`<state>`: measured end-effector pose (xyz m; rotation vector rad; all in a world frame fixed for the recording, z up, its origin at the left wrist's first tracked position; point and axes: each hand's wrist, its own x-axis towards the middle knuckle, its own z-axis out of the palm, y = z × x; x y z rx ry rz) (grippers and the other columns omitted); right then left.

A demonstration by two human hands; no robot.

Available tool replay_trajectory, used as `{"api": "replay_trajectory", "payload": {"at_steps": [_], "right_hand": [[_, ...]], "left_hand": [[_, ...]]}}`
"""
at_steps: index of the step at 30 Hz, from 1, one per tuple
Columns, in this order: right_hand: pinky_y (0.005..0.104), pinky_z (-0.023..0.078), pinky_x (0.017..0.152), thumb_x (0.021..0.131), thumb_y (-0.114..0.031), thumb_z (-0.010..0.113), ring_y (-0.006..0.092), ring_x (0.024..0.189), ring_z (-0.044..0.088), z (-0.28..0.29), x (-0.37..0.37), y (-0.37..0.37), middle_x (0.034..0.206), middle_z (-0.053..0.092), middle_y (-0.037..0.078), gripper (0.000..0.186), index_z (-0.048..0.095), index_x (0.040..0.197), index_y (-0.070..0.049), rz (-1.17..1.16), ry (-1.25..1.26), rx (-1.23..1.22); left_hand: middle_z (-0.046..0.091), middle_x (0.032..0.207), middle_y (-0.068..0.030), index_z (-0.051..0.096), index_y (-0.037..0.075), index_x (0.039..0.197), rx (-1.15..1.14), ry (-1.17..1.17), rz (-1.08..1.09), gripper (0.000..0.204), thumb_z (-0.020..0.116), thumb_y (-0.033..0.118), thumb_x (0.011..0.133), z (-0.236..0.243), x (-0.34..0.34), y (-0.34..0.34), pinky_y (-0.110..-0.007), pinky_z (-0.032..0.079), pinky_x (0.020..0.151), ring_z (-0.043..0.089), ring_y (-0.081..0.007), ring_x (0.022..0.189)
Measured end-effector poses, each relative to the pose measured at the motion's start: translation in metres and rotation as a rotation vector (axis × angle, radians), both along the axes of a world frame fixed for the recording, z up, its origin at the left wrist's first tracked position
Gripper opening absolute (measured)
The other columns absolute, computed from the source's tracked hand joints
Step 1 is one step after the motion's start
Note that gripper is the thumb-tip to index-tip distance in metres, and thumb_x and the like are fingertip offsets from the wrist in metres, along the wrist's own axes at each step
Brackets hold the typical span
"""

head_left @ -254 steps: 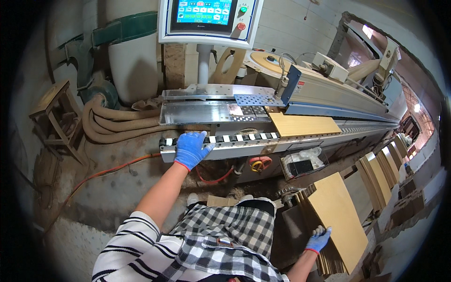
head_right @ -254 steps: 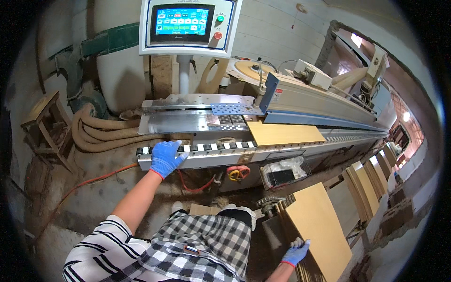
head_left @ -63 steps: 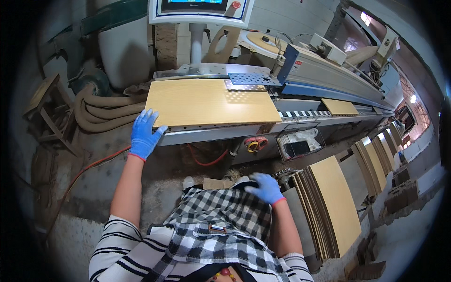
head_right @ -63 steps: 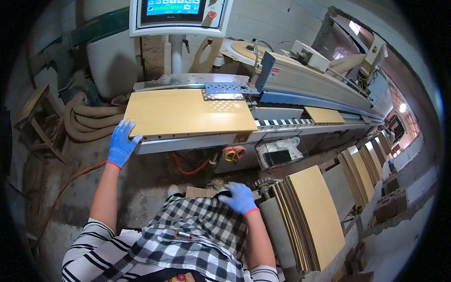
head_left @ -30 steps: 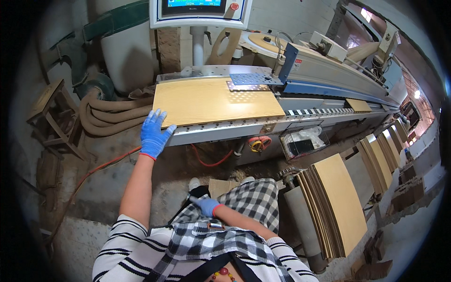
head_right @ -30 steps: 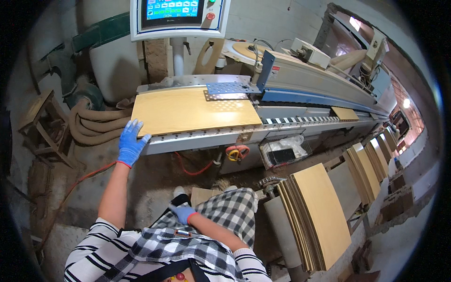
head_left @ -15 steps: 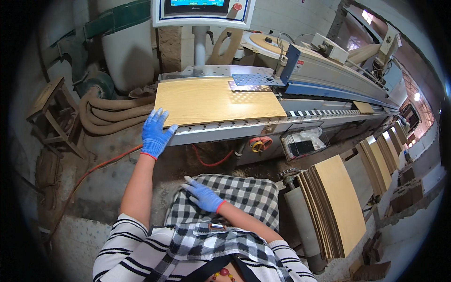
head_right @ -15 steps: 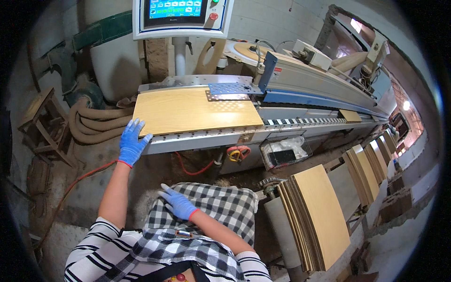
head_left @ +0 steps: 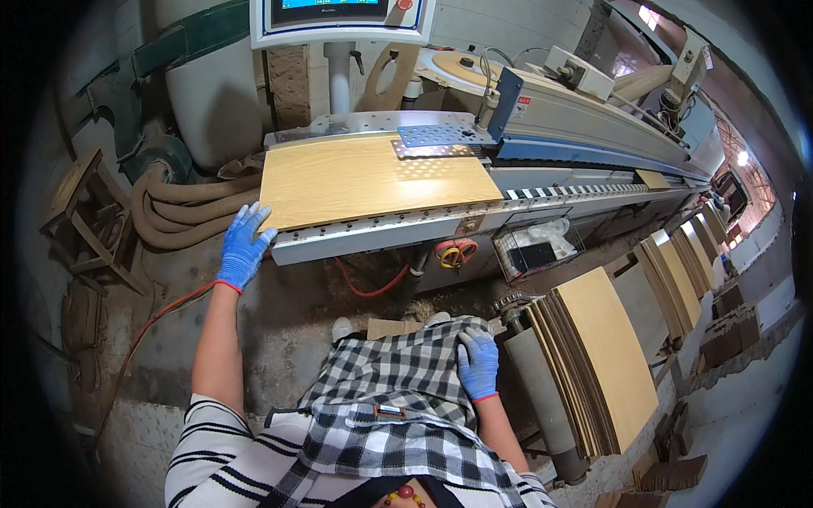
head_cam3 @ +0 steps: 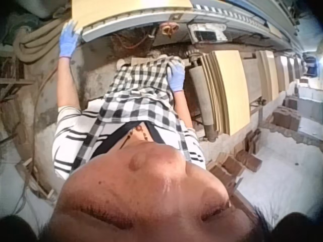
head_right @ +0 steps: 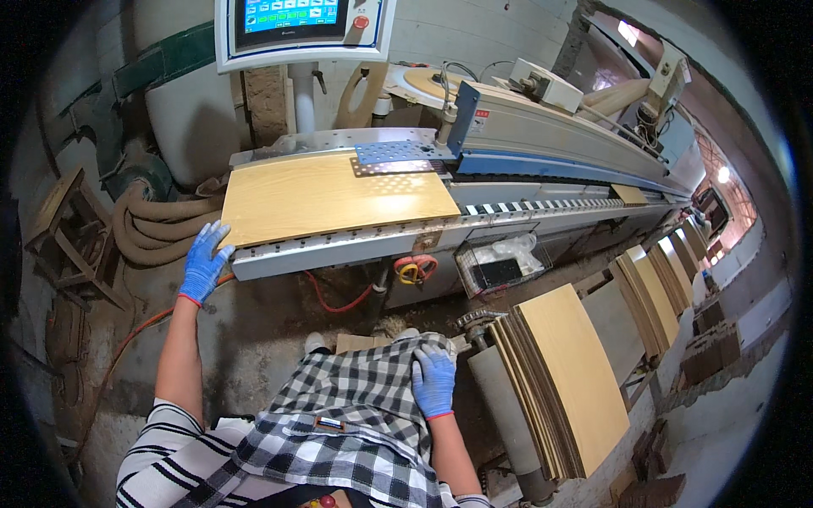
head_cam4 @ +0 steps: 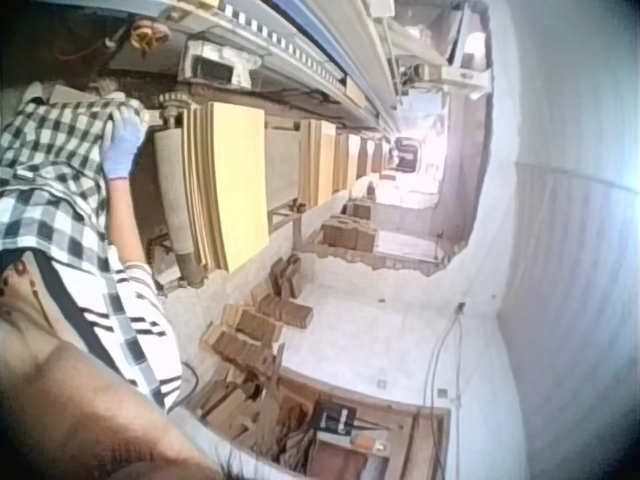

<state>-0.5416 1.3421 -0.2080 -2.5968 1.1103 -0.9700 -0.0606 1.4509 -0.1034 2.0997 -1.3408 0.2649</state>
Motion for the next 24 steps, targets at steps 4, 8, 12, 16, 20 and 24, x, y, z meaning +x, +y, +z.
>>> {"api": "replay_trajectory", "payload": {"at_steps": [4, 8, 12, 16, 20, 24], "right_hand": [[0.0424, 0.040, 0.095, 0.084, -0.015, 0.059, 0.0326, 0.102, 0.057, 0.003, 0.002, -0.001, 0.105, 0.063, 0.014, 0.022, 0.064, 0.104, -0.007, -0.019, -0.096, 0.073], [0.0400, 0.044, 0.089, 0.083, -0.012, 0.061, 0.0322, 0.098, 0.058, 0.006, -0.021, -0.022, 0.101, 0.064, 0.014, 0.020, 0.064, 0.103, -0.007, -0.018, -0.153, 0.103], [0.0408, 0.041, 0.093, 0.080, -0.010, 0.061, 0.0309, 0.104, 0.055, 0.054, -0.061, -0.068, 0.109, 0.061, 0.012, 0.026, 0.060, 0.106, -0.009, -0.220, 0.099, -0.022], [0.0442, 0.033, 0.102, 0.078, -0.014, 0.062, 0.0304, 0.116, 0.047, 0.066, -0.099, -0.124, 0.125, 0.054, 0.009, 0.041, 0.056, 0.118, -0.013, -0.474, 0.407, -0.287], [0.0439, 0.036, 0.099, 0.077, -0.014, 0.062, 0.0290, 0.111, 0.050, 0.055, -0.127, -0.159, 0.125, 0.055, 0.008, 0.044, 0.057, 0.120, -0.015, -0.425, 0.484, -0.131], [0.0415, 0.040, 0.093, 0.077, -0.010, 0.058, 0.0285, 0.107, 0.053, 0.063, -0.118, -0.159, 0.122, 0.056, 0.007, 0.042, 0.057, 0.118, -0.016, -0.482, 0.580, 0.011]], "left_hand": [[0.051, 0.133, -0.0138, 0.056, 0.011, 0.125, 0.011, -0.087, -0.025, 0.048, 0.063, 0.035, 0.084, 0.003, -0.011, -0.017, -0.042, 0.027, 0.110, 0.039, -0.0312, 0.130], [0.054, 0.129, -0.0122, 0.058, 0.012, 0.122, 0.002, -0.185, -0.040, 0.049, 0.063, 0.040, 0.083, 0.005, -0.034, -0.048, -0.043, 0.022, 0.111, 0.040, -0.0310, 0.128], [0.055, 0.129, -0.0122, 0.057, 0.009, 0.122, -0.040, -0.253, -0.057, 0.052, 0.063, 0.043, 0.082, 0.001, -0.055, -0.073, -0.043, 0.024, 0.110, 0.044, -0.0304, 0.125], [0.063, 0.105, -0.0129, 0.058, 0.007, 0.121, -0.112, -0.355, -0.052, 0.058, 0.062, 0.049, 0.081, 0.004, -0.076, -0.092, -0.042, 0.040, 0.092, 0.058, -0.0286, 0.098], [0.062, 0.073, -0.0090, 0.060, 0.009, 0.118, -0.025, -0.335, -0.033, 0.055, 0.061, 0.050, 0.081, 0.009, -0.084, -0.092, -0.040, 0.045, 0.071, 0.058, -0.0270, 0.070], [0.062, 0.075, -0.0093, 0.063, 0.011, 0.111, -0.095, -0.394, -0.030, 0.049, 0.062, 0.048, 0.080, 0.000, -0.081, -0.091, -0.039, 0.045, 0.071, 0.059, -0.0267, 0.072]]}}
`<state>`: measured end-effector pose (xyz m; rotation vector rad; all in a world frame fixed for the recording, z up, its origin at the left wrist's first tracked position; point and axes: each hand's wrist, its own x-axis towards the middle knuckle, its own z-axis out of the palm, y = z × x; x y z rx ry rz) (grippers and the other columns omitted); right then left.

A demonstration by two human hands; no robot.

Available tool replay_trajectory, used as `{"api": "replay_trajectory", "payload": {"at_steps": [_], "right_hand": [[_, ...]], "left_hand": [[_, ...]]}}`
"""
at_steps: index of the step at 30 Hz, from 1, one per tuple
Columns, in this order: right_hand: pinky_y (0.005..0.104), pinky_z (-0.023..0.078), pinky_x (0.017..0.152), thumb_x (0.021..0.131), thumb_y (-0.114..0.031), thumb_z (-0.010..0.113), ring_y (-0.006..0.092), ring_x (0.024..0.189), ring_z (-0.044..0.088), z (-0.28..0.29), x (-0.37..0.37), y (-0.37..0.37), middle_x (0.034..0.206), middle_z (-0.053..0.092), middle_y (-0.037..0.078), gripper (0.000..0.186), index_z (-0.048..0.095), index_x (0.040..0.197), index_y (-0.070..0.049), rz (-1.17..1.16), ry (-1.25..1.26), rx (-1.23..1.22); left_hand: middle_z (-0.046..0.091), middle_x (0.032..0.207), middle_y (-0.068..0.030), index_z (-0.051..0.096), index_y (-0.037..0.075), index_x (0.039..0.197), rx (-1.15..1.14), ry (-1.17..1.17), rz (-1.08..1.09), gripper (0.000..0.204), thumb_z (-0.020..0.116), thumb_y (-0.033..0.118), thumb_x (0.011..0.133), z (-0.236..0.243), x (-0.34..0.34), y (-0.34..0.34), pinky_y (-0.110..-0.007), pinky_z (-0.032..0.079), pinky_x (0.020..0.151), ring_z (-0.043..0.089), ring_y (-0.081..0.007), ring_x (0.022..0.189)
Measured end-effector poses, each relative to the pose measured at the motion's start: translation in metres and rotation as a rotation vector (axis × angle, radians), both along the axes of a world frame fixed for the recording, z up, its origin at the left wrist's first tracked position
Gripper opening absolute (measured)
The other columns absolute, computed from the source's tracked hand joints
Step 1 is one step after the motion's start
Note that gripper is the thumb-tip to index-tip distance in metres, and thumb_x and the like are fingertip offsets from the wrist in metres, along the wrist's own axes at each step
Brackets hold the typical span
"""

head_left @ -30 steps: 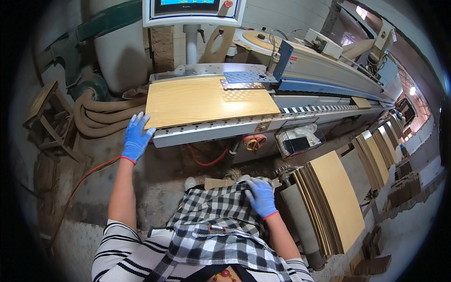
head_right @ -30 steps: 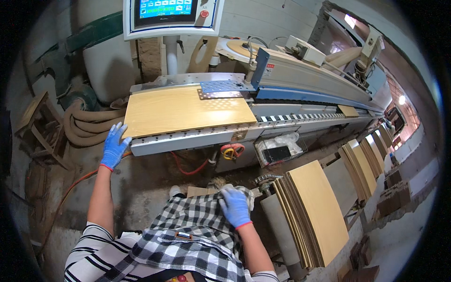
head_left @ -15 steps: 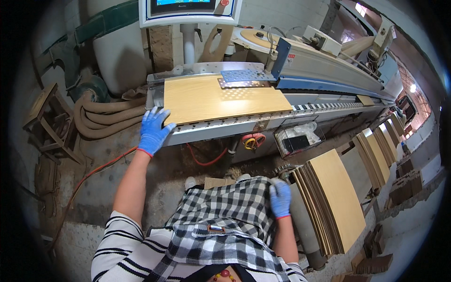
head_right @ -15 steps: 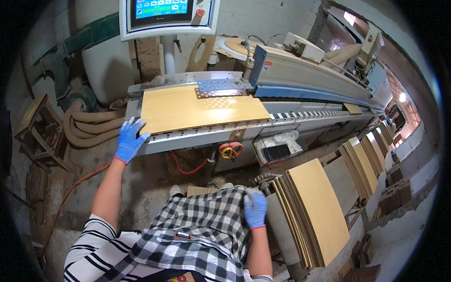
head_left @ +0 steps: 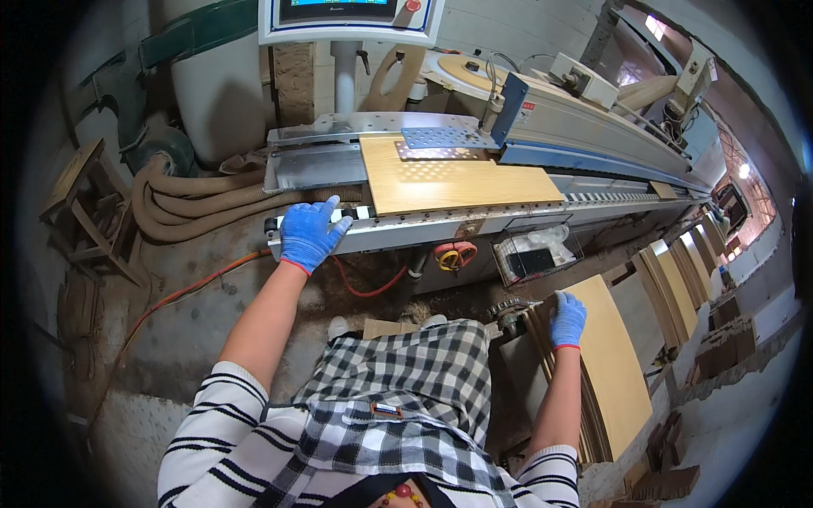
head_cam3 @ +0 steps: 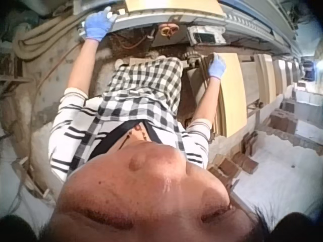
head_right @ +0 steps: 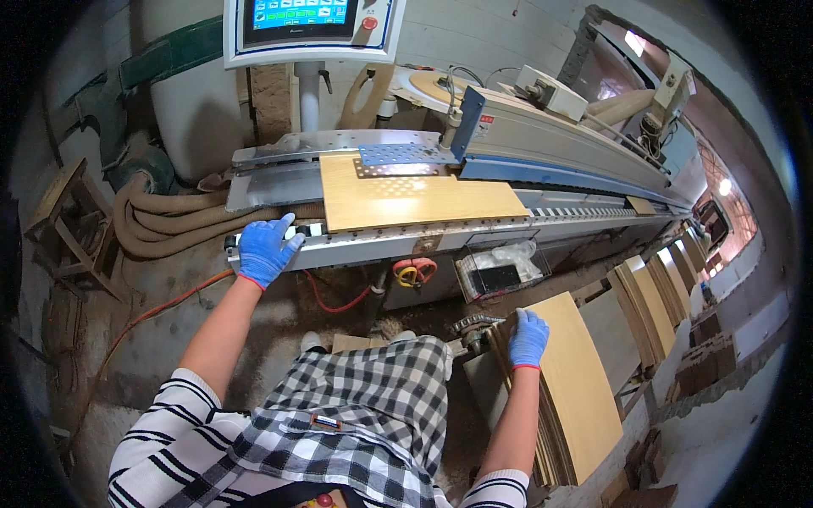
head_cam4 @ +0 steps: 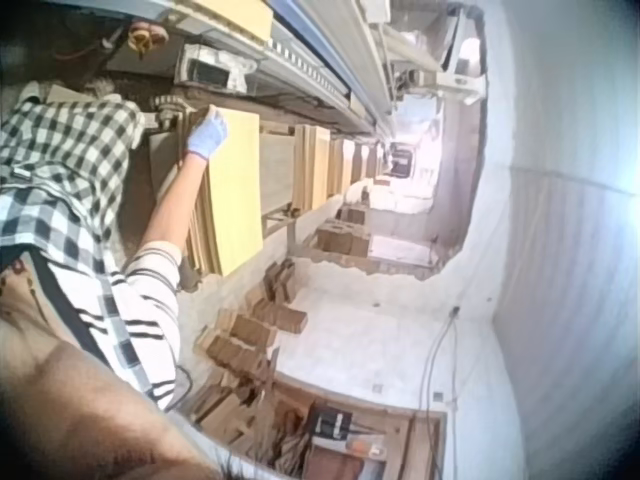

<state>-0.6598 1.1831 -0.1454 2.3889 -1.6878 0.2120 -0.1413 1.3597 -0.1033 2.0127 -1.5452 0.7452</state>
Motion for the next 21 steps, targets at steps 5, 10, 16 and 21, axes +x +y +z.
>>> {"api": "replay_trajectory", "payload": {"at_steps": [5, 10, 16, 21], "right_hand": [[0.0420, 0.040, 0.094, 0.078, -0.009, 0.055, 0.0288, 0.109, 0.052, -0.017, -0.006, -0.012, 0.122, 0.056, 0.008, 0.040, 0.056, 0.118, -0.016, 0.145, 0.005, -0.224], [0.0435, 0.038, 0.097, 0.081, -0.008, 0.053, 0.0306, 0.111, 0.050, -0.026, -0.009, 0.004, 0.127, 0.053, 0.010, 0.040, 0.054, 0.120, -0.011, 0.150, -0.057, -0.160], [0.0438, 0.036, 0.101, 0.087, -0.014, 0.054, 0.0313, 0.108, 0.053, -0.005, 0.025, 0.125, 0.113, 0.059, 0.014, 0.031, 0.056, 0.117, -0.005, 0.215, -0.355, -0.319], [0.0350, 0.048, 0.080, 0.090, -0.039, 0.057, 0.0213, 0.092, 0.058, -0.068, -0.057, 0.153, 0.101, 0.064, 0.009, 0.040, 0.060, 0.105, -0.002, -0.370, -1.561, 0.269]], "left_hand": [[0.062, 0.074, -0.0089, 0.065, 0.012, 0.107, -0.002, 0.004, 0.024, 0.044, 0.061, 0.046, 0.081, 0.002, -0.002, -0.003, -0.040, 0.044, 0.070, 0.059, -0.0265, 0.071], [0.062, 0.074, -0.0096, 0.066, 0.011, 0.105, 0.012, 0.020, 0.018, 0.042, 0.062, 0.045, 0.081, 0.008, -0.007, 0.001, -0.040, 0.044, 0.070, 0.059, -0.0267, 0.072], [0.062, 0.074, -0.0110, 0.067, 0.010, 0.102, -0.004, 0.017, 0.030, 0.040, 0.062, 0.044, 0.081, 0.005, -0.006, 0.001, -0.040, 0.045, 0.070, 0.059, -0.0278, 0.071], [0.063, 0.074, -0.0109, 0.068, 0.010, 0.101, -0.034, 0.037, 0.011, 0.040, 0.063, 0.044, 0.080, 0.005, -0.008, -0.001, -0.040, 0.045, 0.071, 0.059, -0.0285, 0.071]]}}
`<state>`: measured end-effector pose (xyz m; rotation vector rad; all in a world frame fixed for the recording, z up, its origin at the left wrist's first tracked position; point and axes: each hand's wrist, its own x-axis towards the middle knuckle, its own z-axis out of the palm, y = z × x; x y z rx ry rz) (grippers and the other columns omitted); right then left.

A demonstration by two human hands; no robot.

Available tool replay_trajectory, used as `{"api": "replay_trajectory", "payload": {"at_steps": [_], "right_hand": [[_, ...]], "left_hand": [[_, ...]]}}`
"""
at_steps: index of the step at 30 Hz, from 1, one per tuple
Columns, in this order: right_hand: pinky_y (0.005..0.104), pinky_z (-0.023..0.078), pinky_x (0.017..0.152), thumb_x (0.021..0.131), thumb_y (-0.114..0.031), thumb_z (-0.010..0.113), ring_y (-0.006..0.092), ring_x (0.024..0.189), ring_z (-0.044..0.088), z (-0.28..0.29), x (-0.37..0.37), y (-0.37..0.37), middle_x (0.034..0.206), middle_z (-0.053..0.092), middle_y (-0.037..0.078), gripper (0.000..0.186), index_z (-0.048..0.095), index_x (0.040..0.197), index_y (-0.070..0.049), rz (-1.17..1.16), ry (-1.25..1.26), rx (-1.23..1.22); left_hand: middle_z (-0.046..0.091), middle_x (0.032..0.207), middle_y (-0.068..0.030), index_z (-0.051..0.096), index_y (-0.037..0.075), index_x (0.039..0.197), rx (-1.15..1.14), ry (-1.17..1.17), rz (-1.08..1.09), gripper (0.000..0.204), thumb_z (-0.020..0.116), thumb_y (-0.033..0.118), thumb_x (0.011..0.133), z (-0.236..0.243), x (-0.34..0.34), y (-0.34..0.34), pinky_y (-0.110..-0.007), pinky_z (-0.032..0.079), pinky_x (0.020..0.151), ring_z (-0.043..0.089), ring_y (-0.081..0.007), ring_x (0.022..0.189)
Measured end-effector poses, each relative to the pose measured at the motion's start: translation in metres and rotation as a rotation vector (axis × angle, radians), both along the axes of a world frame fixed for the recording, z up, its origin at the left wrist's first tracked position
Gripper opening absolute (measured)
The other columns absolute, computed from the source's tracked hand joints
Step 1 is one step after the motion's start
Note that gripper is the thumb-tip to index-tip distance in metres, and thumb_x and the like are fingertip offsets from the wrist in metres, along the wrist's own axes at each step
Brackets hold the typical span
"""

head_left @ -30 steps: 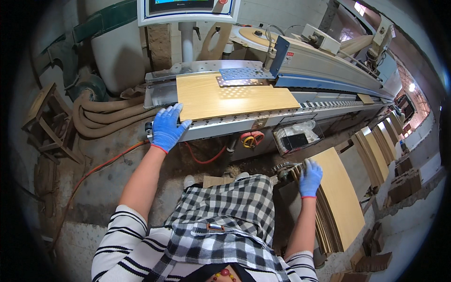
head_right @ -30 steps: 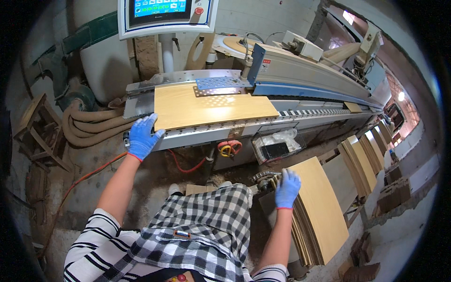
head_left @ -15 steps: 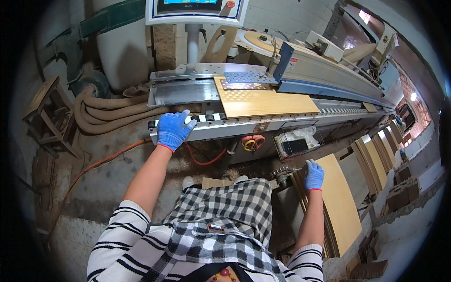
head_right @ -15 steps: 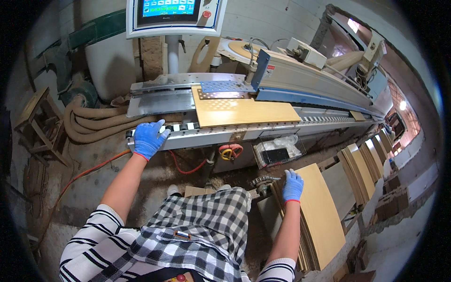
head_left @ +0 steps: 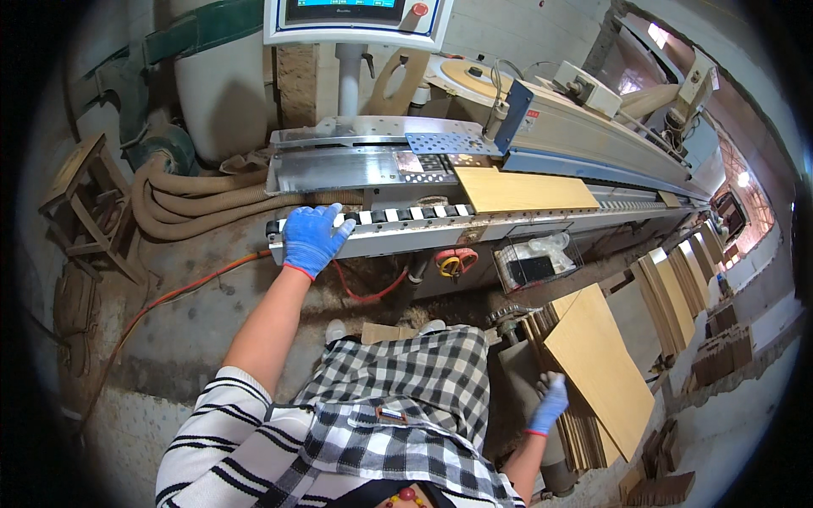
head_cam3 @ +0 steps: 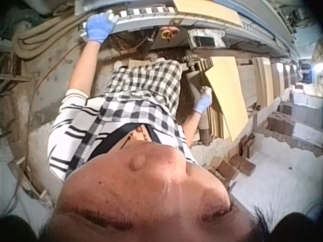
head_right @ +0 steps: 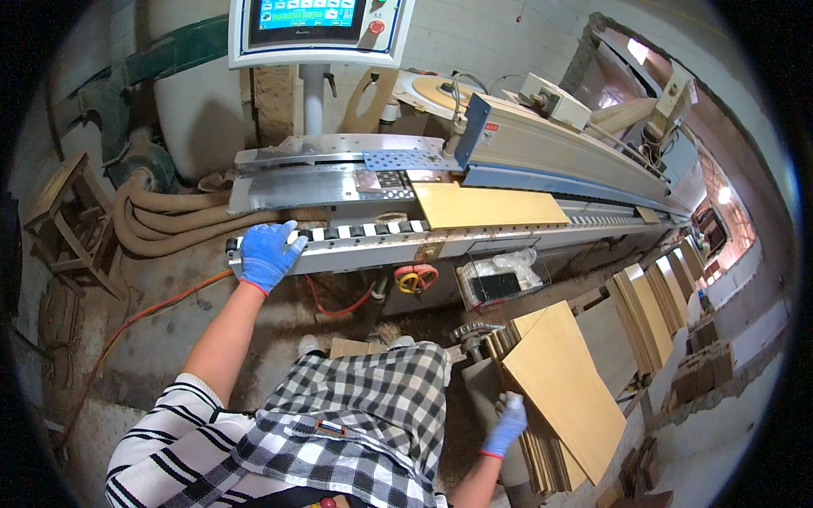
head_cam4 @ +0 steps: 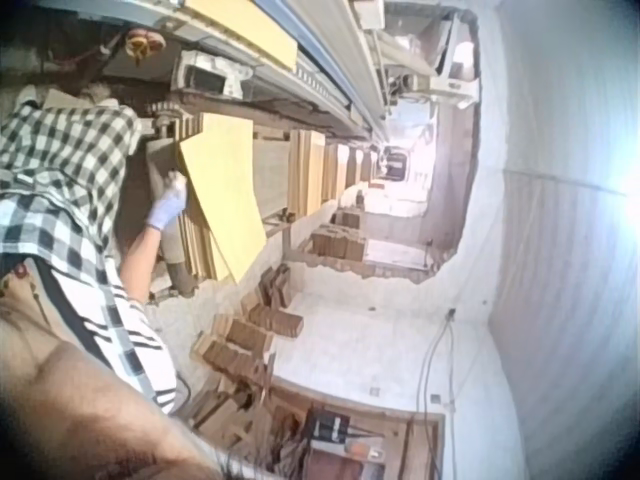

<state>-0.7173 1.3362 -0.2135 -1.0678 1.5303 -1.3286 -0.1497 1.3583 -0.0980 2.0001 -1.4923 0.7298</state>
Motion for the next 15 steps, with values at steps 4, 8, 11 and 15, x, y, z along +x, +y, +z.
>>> {"api": "replay_trajectory", "payload": {"at_steps": [4, 8, 11, 15], "right_hand": [[0.0331, 0.049, 0.078, 0.076, -0.066, 0.062, 0.0215, 0.081, 0.057, 0.006, -0.049, -0.013, 0.094, 0.061, 0.011, 0.073, 0.049, 0.109, -0.002, -0.396, -0.727, 0.103], [0.0314, 0.048, 0.066, 0.079, -0.056, 0.065, 0.0178, 0.069, 0.052, -0.024, -0.073, -0.025, 0.094, 0.059, 0.012, 0.061, 0.051, 0.113, -0.007, -0.465, -0.625, 0.039], [0.0309, 0.047, 0.064, 0.084, -0.051, 0.062, 0.0171, 0.066, 0.052, -0.011, -0.023, -0.003, 0.094, 0.061, 0.013, 0.051, 0.055, 0.110, -0.008, -0.341, -0.578, -0.001], [0.0313, 0.046, 0.064, 0.082, -0.051, 0.065, 0.0178, 0.069, 0.053, 0.015, 0.010, 0.034, 0.093, 0.063, 0.009, 0.045, 0.059, 0.102, -0.011, -0.204, -0.793, 0.084]], "left_hand": [[0.063, 0.074, -0.0109, 0.068, 0.010, 0.101, 0.008, -0.005, 0.021, 0.040, 0.063, 0.044, 0.080, -0.001, 0.003, 0.002, -0.040, 0.045, 0.071, 0.059, -0.0283, 0.071], [0.063, 0.075, -0.0109, 0.067, 0.010, 0.101, 0.024, 0.010, -0.001, 0.041, 0.062, 0.045, 0.081, 0.003, 0.001, -0.002, -0.040, 0.045, 0.072, 0.059, -0.0277, 0.072], [0.064, 0.076, -0.0109, 0.067, 0.010, 0.101, 0.066, -0.026, 0.018, 0.042, 0.061, 0.045, 0.081, 0.002, 0.003, -0.001, -0.039, 0.045, 0.072, 0.059, -0.0276, 0.072], [0.064, 0.077, -0.0108, 0.067, 0.010, 0.101, 0.044, -0.025, 0.012, 0.041, 0.061, 0.045, 0.081, -0.001, 0.005, 0.001, -0.040, 0.045, 0.072, 0.059, -0.0277, 0.073]]}}
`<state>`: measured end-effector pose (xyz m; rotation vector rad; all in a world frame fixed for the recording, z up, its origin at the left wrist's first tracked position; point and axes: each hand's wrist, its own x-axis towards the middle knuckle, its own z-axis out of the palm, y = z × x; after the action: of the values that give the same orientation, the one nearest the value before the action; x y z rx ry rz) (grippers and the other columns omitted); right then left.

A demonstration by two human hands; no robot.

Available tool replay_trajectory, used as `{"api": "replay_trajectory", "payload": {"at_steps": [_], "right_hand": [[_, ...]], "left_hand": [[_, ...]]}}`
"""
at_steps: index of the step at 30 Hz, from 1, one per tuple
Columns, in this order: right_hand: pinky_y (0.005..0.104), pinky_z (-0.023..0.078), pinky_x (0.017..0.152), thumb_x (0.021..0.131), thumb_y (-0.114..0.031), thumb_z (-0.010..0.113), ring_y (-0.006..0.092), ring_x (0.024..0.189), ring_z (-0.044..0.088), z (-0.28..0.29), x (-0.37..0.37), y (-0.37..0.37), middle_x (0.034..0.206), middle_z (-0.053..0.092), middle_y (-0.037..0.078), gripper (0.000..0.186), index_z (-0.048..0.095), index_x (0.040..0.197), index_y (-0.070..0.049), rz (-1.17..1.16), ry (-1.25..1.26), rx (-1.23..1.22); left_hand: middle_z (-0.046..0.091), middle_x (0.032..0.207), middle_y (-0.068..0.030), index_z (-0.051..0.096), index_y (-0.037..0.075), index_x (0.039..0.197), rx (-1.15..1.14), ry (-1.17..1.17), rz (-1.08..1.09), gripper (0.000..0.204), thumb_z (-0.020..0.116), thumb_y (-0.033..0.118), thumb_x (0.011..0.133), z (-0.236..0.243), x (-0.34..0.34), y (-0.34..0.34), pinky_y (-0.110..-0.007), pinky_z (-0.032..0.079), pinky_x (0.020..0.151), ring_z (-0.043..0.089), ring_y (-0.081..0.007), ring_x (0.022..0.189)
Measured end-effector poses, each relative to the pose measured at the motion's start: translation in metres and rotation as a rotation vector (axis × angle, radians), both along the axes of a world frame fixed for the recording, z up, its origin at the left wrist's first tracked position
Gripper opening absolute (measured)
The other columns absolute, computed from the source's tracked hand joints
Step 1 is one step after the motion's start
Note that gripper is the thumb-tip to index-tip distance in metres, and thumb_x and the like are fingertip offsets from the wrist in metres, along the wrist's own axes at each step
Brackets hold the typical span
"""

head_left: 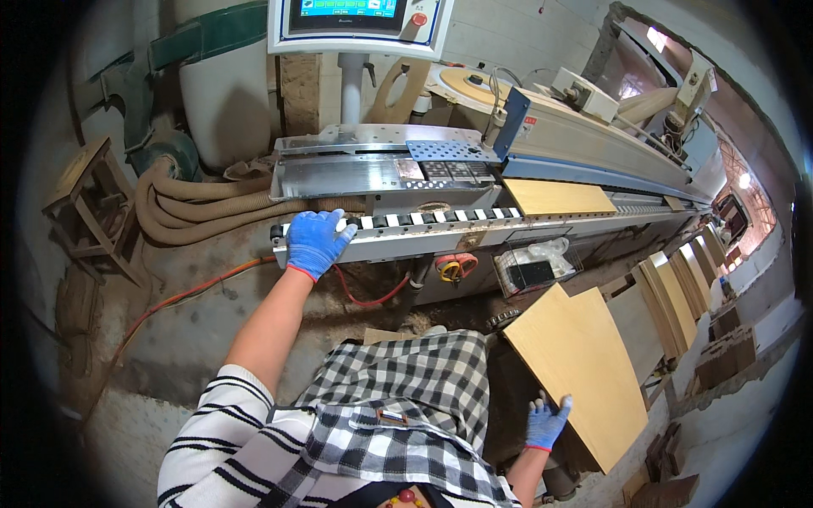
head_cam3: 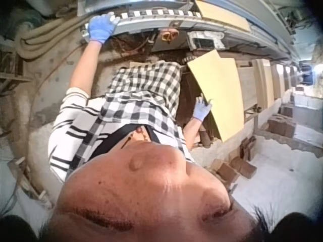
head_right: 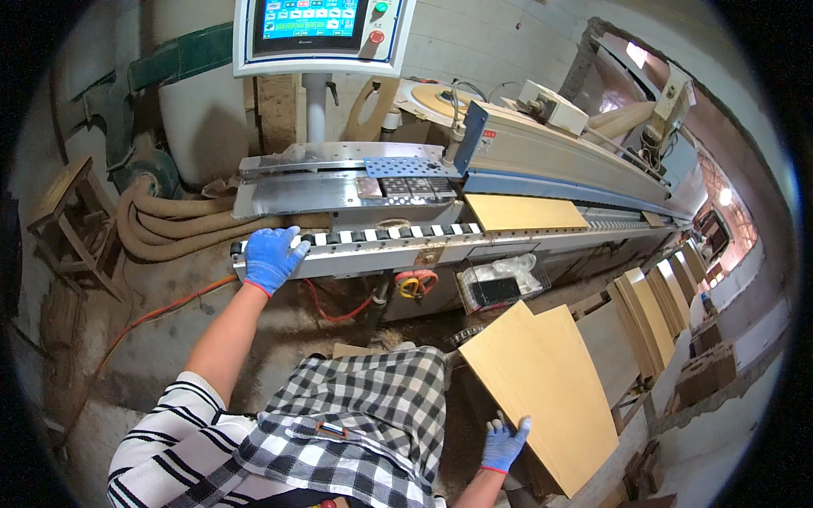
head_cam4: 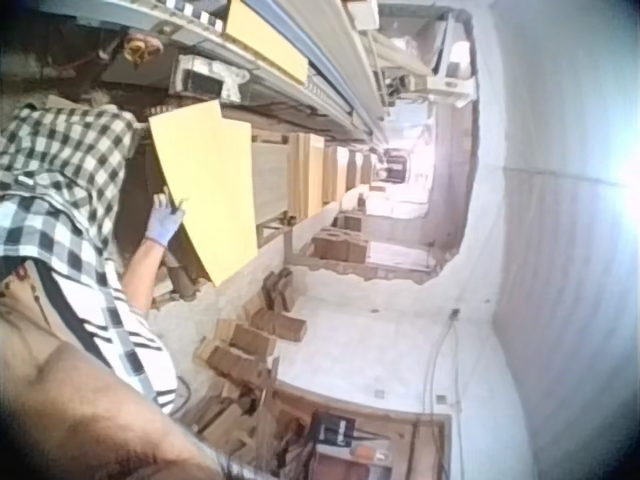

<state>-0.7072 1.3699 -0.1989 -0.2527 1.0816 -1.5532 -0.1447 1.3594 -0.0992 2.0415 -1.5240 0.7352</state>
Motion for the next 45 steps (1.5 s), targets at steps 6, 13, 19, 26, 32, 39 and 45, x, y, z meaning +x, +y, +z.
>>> {"api": "replay_trajectory", "payload": {"at_steps": [6, 13, 19, 26, 32, 39, 45], "right_hand": [[0.0279, 0.046, 0.053, 0.081, -0.036, 0.069, 0.0141, 0.056, 0.052, -0.011, -0.066, 0.022, 0.077, 0.063, 0.003, 0.030, 0.059, 0.092, -0.010, -0.224, -0.025, -0.099], [0.0298, 0.047, 0.056, 0.081, -0.030, 0.069, 0.0132, 0.059, 0.053, 0.004, -0.041, 0.035, 0.086, 0.063, 0.003, 0.031, 0.057, 0.101, -0.009, -0.038, 0.091, -0.231], [0.0252, 0.048, 0.061, 0.084, -0.023, 0.065, 0.0147, 0.083, 0.059, 0.049, 0.069, 0.001, 0.101, 0.061, 0.005, 0.032, 0.055, 0.110, -0.007, 0.308, -0.034, -0.354], [0.0293, 0.049, 0.064, 0.085, -0.017, 0.063, 0.0132, 0.067, 0.056, 0.068, 0.226, -0.048, 0.096, 0.062, 0.002, 0.026, 0.057, 0.109, -0.010, 0.740, -0.108, -0.287], [0.0374, 0.054, 0.073, 0.090, -0.025, 0.062, 0.0153, 0.071, 0.058, 0.075, 0.317, -0.079, 0.098, 0.061, 0.001, 0.021, 0.057, 0.107, -0.013, 0.977, -0.219, -0.255], [0.0437, 0.042, 0.102, 0.093, -0.023, 0.055, 0.0335, 0.120, 0.049, 0.088, 0.313, -0.084, 0.140, 0.039, 0.021, 0.059, 0.028, 0.141, -0.001, 1.072, -0.238, -0.346], [0.0379, 0.048, 0.092, 0.090, -0.020, 0.057, 0.0295, 0.102, 0.061, 0.026, 0.226, -0.080, 0.119, 0.061, 0.016, 0.045, 0.048, 0.130, 0.000, 0.932, 1.131, -0.656]], "left_hand": [[0.066, 0.094, -0.0100, 0.063, 0.010, 0.110, 0.034, 0.053, -0.055, 0.042, 0.060, 0.043, 0.083, 0.003, 0.001, 0.003, -0.041, 0.043, 0.086, 0.061, -0.0272, 0.086], [0.050, 0.132, -0.0111, 0.045, 0.011, 0.135, 0.006, 0.044, -0.224, 0.062, 0.059, 0.044, 0.085, 0.011, -0.022, 0.030, -0.044, 0.024, 0.110, 0.042, -0.0282, 0.125], [0.037, 0.143, -0.0150, 0.043, 0.012, 0.137, 0.127, 0.156, -0.527, 0.079, 0.059, 0.062, 0.078, 0.033, -0.073, 0.074, -0.046, 0.024, 0.111, 0.030, -0.0354, 0.135], [0.049, 0.131, -0.0136, 0.056, 0.012, 0.122, 0.095, 0.007, -0.289, 0.066, 0.063, 0.058, 0.075, 0.015, -0.042, 0.116, -0.046, 0.025, 0.110, 0.037, -0.0338, 0.129], [0.053, 0.126, -0.0180, 0.058, 0.007, 0.118, 0.037, 0.063, -0.119, 0.060, 0.071, 0.046, 0.074, 0.004, 0.012, 0.138, -0.047, 0.029, 0.108, 0.043, -0.0369, 0.124], [0.051, 0.131, -0.0204, 0.058, 0.005, 0.121, 0.090, 0.190, 0.051, 0.062, 0.071, 0.046, 0.076, 0.006, 0.052, 0.101, -0.044, 0.027, 0.110, 0.041, -0.0362, 0.127], [0.046, 0.137, -0.0186, 0.055, 0.009, 0.127, 0.185, 0.260, 0.096, 0.067, 0.064, 0.054, 0.078, 0.014, 0.066, 0.072, -0.044, 0.021, 0.112, 0.036, -0.0332, 0.132]]}}
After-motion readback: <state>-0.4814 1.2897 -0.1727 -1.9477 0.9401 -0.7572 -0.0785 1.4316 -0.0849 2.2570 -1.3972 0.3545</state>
